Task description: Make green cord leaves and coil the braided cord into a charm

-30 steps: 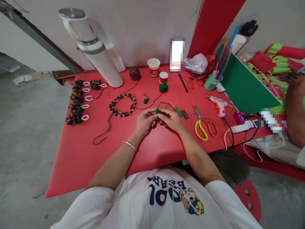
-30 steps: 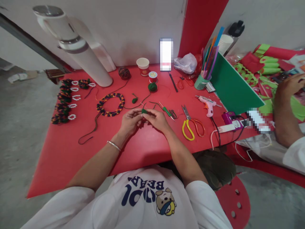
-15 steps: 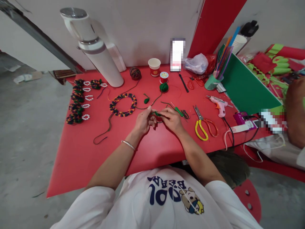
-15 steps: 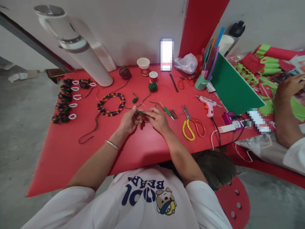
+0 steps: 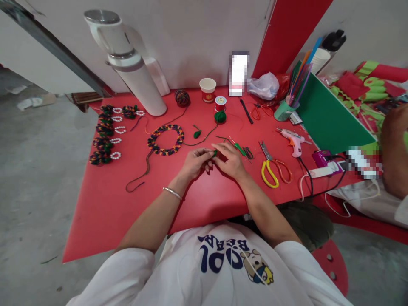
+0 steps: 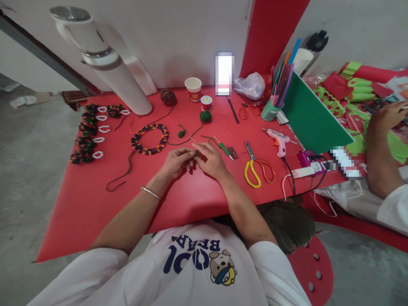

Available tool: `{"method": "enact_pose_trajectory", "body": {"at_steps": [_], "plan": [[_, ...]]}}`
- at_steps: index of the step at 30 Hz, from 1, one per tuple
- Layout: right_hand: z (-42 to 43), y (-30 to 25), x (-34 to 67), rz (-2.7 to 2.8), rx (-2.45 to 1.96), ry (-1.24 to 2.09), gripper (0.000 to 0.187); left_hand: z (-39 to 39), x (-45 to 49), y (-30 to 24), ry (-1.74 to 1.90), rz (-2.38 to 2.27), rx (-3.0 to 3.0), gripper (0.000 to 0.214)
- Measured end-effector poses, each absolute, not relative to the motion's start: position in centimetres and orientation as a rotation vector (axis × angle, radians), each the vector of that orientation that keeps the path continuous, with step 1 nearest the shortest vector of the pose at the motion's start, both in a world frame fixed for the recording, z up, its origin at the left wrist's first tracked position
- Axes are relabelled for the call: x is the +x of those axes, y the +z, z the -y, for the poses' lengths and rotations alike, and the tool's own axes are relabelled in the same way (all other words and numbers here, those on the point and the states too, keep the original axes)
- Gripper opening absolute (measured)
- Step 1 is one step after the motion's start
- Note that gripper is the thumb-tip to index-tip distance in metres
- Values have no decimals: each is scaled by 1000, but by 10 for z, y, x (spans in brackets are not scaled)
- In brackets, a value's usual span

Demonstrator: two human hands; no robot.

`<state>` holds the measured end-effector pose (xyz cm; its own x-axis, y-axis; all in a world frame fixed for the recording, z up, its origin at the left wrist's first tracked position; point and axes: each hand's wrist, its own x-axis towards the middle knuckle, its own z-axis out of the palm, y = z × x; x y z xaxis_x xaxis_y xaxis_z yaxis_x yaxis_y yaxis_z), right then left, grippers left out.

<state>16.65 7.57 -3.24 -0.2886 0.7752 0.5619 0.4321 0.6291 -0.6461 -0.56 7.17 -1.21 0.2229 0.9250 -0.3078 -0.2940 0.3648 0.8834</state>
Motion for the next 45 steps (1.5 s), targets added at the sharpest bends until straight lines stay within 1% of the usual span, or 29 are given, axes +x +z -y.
{"method": "enact_pose_trajectory", "body": {"at_steps": [6, 11, 14, 17, 21, 25, 28, 31, 34, 36, 39, 42, 45], "plan": [[-74, -29, 167, 1926, -930, 589, 65, -71, -4, -18, 1092, -960, 777, 49], [-74, -30, 169, 1912, -911, 617, 73, -71, -4, -22, 1109, -934, 758, 55], [-74, -32, 168, 1905, -947, 616, 73, -71, -4, -23, 1099, -926, 763, 53], [-75, -36, 167, 1902, -966, 616, 67, -72, -5, -22, 1091, -906, 778, 49], [-76, -39, 165, 1872, -1072, 574, 54, -69, -7, -19, 1099, -893, 788, 36], [-62, -33, 171, 1791, -1201, 437, 45, -63, -8, -16, 1244, -928, 857, 22], [-38, -23, 187, 1792, -1296, 347, 41, -60, -8, -16, 1251, -923, 890, 24], [-11, -10, 216, 1852, -1525, 159, 36, -60, -7, -16, 1183, -885, 816, 27], [10, 1, 254, 1854, -1880, -46, 39, -64, -7, -17, 1148, -859, 756, 33], [20, 4, 277, 1839, -2110, -122, 43, -68, -10, -18, 1134, -834, 747, 38], [31, 7, 295, 1868, -2325, -73, 47, -72, -15, -19, 1087, -789, 753, 39], [33, 10, 297, 1909, -2414, -14, 50, -75, -20, -19, 1031, -761, 745, 37], [24, 14, 297, 1897, -2476, 41, 58, -77, -23, -20, 1008, -754, 726, 37]]}}
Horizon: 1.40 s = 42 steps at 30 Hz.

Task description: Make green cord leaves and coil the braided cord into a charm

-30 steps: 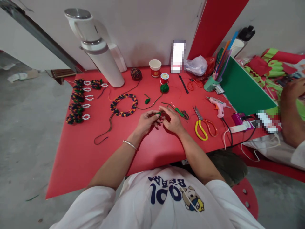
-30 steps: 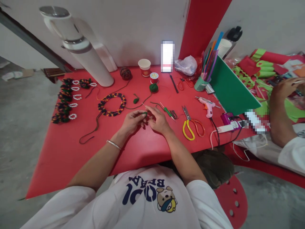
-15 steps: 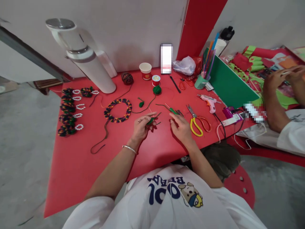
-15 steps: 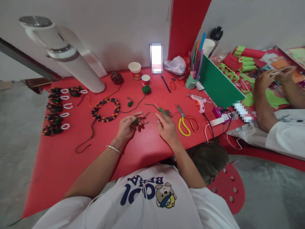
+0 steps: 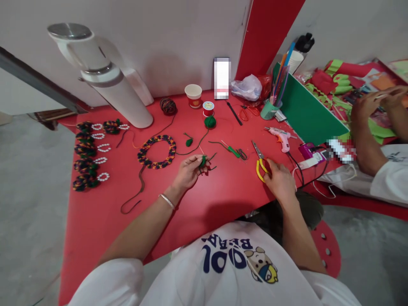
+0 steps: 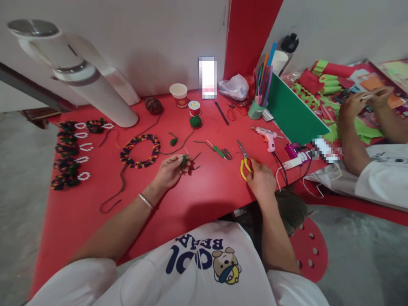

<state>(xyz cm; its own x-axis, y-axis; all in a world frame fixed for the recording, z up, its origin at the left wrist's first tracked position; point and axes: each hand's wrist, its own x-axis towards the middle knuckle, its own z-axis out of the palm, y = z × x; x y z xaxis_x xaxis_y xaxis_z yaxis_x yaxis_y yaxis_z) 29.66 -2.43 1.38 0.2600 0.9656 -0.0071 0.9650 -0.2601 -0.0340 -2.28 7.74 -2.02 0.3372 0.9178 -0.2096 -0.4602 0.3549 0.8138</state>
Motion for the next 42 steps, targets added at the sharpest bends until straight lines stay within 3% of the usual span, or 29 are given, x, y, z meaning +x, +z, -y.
{"method": "enact_pose_trajectory", "body": {"at_steps": [5, 9, 16, 19, 38, 42], "plan": [[6, 16, 306, 1826, -2524, 200, 69, -79, -24, -25, 1023, -726, 714, 43], [9, 26, 300, 1599, -2427, 329, 58, -80, -23, -29, 1038, -712, 687, 46], [38, 42, 221, 1284, -1423, 1540, 82, -81, -23, -33, 1057, -713, 635, 45], [42, 36, 189, 1155, -1267, 1863, 91, -81, -23, -32, 1067, -710, 633, 45], [30, 25, 168, 1025, -1314, 1944, 89, -79, -19, -25, 1039, -745, 720, 49], [25, 22, 165, 1040, -1291, 1918, 81, -77, -18, -24, 1027, -735, 748, 48]]}}
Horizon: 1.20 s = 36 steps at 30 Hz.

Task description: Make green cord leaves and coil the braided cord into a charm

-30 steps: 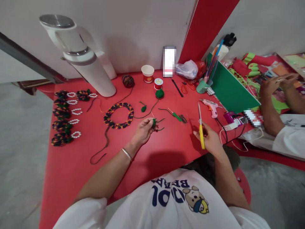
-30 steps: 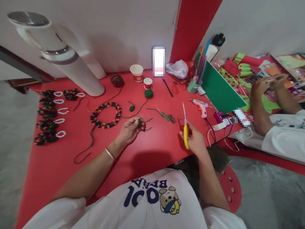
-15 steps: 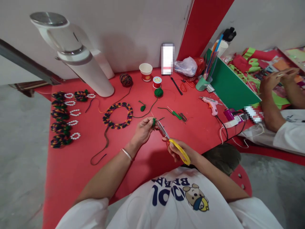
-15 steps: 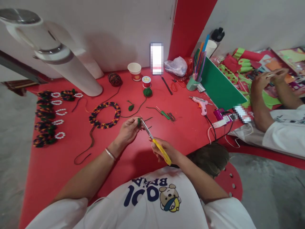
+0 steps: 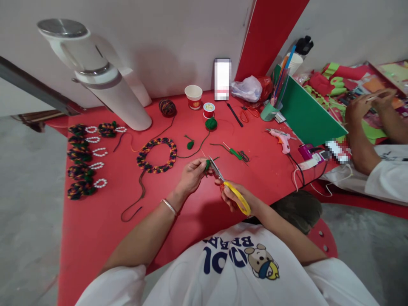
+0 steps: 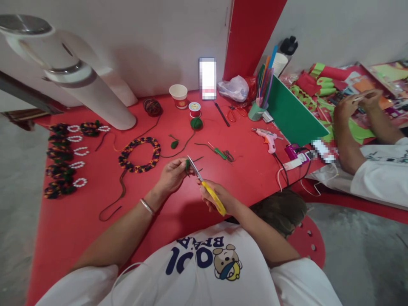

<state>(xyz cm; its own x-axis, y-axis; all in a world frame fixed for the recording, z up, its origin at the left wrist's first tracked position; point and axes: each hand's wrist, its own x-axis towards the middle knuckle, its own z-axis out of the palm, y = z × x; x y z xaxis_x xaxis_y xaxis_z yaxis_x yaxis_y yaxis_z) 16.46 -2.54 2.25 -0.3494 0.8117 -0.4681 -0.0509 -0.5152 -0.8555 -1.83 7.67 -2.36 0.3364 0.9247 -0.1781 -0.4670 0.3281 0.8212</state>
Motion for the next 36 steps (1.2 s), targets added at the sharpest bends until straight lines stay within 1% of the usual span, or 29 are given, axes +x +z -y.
{"method": "enact_pose_trajectory", "body": {"at_steps": [7, 13, 21, 27, 36], "plan": [[21, 6, 160, 1058, -1192, 1930, 69, -75, -19, -20, 1027, -719, 754, 46], [17, 12, 152, 1052, -1136, 1899, 65, -76, -19, -25, 1029, -705, 781, 42], [18, 11, 148, 1114, -1210, 1823, 71, -77, -21, -28, 1059, -733, 854, 43], [18, 10, 146, 1059, -1145, 1845, 70, -76, -20, -31, 1094, -695, 864, 37], [14, 18, 146, 1153, -1261, 1813, 74, -77, -22, -37, 1104, -678, 896, 34]]}}
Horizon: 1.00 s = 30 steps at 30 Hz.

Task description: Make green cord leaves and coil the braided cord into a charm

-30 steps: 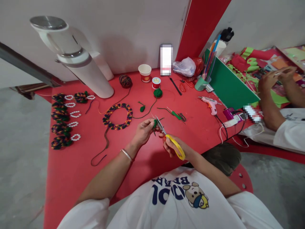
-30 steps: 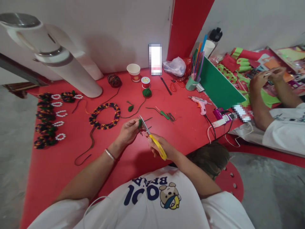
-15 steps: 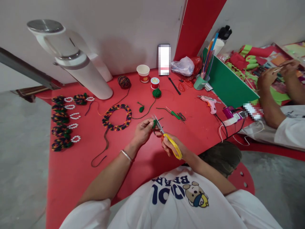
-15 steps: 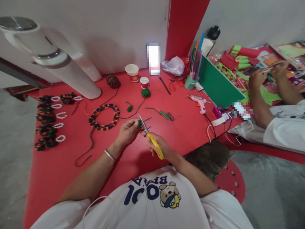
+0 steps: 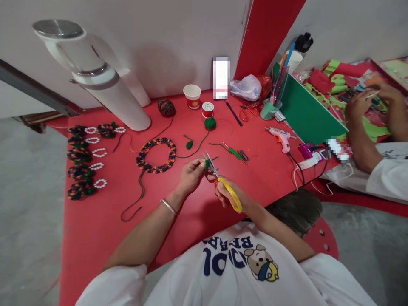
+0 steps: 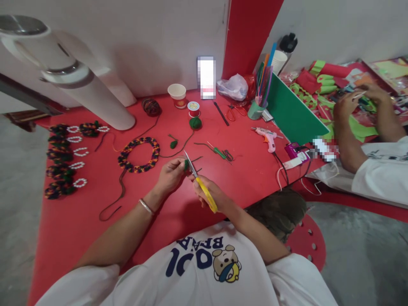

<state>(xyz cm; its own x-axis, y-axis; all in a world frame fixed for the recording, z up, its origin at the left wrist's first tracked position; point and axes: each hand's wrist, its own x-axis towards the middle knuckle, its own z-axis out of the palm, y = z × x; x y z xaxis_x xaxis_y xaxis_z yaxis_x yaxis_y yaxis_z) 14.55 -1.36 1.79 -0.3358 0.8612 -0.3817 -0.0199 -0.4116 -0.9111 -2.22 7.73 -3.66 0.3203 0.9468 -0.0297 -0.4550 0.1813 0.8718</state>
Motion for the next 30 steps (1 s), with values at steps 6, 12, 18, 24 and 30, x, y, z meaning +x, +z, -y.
{"method": "enact_pose_trajectory", "body": {"at_steps": [6, 12, 18, 24, 30], "plan": [[15, 22, 146, 1134, -1330, 1771, 79, -77, -21, -35, 1102, -715, 965, 36], [16, 16, 152, 1138, -1244, 1840, 78, -77, -21, -36, 1085, -708, 947, 38], [14, 29, 150, 1157, -1356, 1798, 86, -76, -22, -35, 1056, -702, 920, 36], [14, 23, 158, 1201, -1353, 1748, 77, -76, -20, -29, 1060, -760, 928, 39], [15, 24, 164, 1228, -1486, 1759, 62, -78, -20, -31, 1017, -780, 1003, 40]]}}
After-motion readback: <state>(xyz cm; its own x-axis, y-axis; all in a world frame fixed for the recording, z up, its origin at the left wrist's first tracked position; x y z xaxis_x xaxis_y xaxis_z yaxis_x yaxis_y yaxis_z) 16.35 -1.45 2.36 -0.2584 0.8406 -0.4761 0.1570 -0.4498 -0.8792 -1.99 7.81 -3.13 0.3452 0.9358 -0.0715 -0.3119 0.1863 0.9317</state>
